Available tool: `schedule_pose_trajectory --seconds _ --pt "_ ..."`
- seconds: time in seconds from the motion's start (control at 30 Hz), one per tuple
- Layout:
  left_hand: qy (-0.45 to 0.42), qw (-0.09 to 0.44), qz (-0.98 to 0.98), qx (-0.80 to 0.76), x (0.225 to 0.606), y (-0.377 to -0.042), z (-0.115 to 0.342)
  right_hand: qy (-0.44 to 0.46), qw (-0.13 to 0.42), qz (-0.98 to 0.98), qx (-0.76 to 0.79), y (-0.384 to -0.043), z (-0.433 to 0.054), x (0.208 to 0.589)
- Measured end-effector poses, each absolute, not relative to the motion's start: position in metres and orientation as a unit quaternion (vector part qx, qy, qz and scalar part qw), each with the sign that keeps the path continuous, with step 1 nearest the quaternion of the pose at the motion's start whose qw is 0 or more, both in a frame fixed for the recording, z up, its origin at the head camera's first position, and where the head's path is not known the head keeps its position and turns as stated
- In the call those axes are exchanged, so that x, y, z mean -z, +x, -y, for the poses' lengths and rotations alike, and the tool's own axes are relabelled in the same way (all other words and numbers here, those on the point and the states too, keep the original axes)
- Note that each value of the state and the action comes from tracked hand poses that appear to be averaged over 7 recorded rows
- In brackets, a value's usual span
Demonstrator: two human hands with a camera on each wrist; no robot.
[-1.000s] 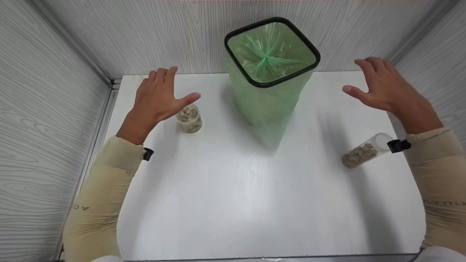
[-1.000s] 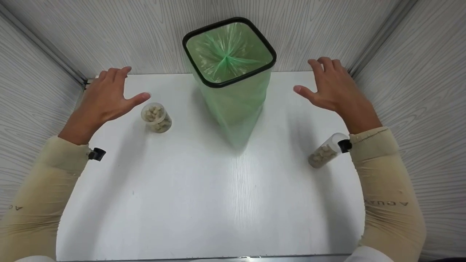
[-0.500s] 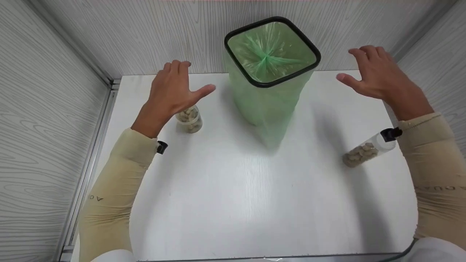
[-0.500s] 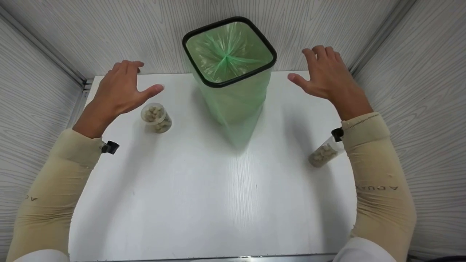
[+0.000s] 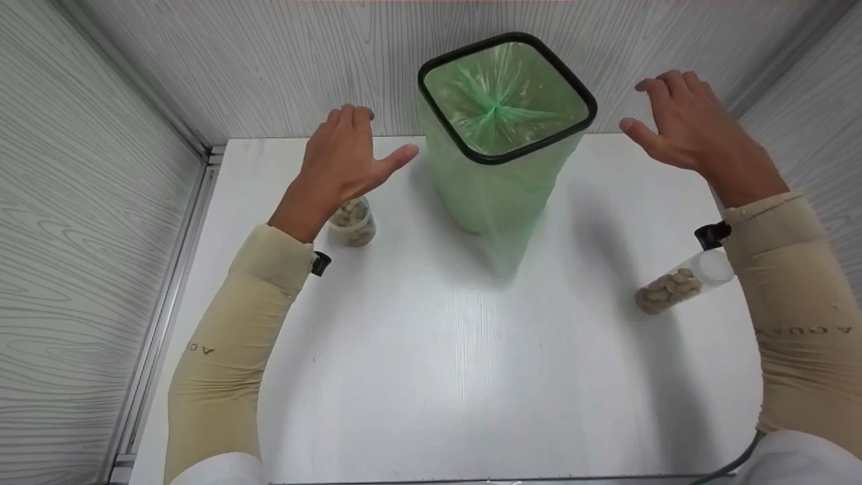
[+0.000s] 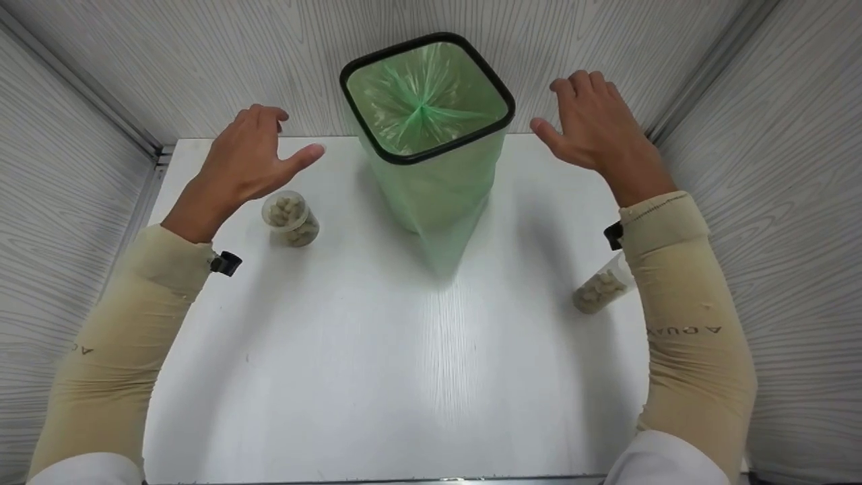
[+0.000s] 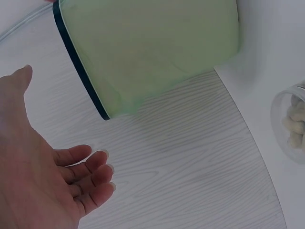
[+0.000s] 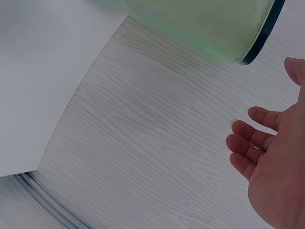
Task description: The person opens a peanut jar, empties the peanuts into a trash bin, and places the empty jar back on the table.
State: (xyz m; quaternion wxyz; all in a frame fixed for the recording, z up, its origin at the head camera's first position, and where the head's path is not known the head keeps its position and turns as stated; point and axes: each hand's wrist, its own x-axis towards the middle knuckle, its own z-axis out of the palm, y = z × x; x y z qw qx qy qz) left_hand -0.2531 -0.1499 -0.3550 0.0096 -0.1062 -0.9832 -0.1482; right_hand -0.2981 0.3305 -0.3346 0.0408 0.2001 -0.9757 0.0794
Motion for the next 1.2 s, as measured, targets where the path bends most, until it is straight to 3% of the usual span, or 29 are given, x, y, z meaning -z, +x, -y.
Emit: schedule_pose_trajectory --seconds 1.2 --pt "-0.105 0.033 0.986 0.122 0.352 -0.281 0.075 0.235 0.026 0.97 -0.053 -0.363 -0.281 0.322"
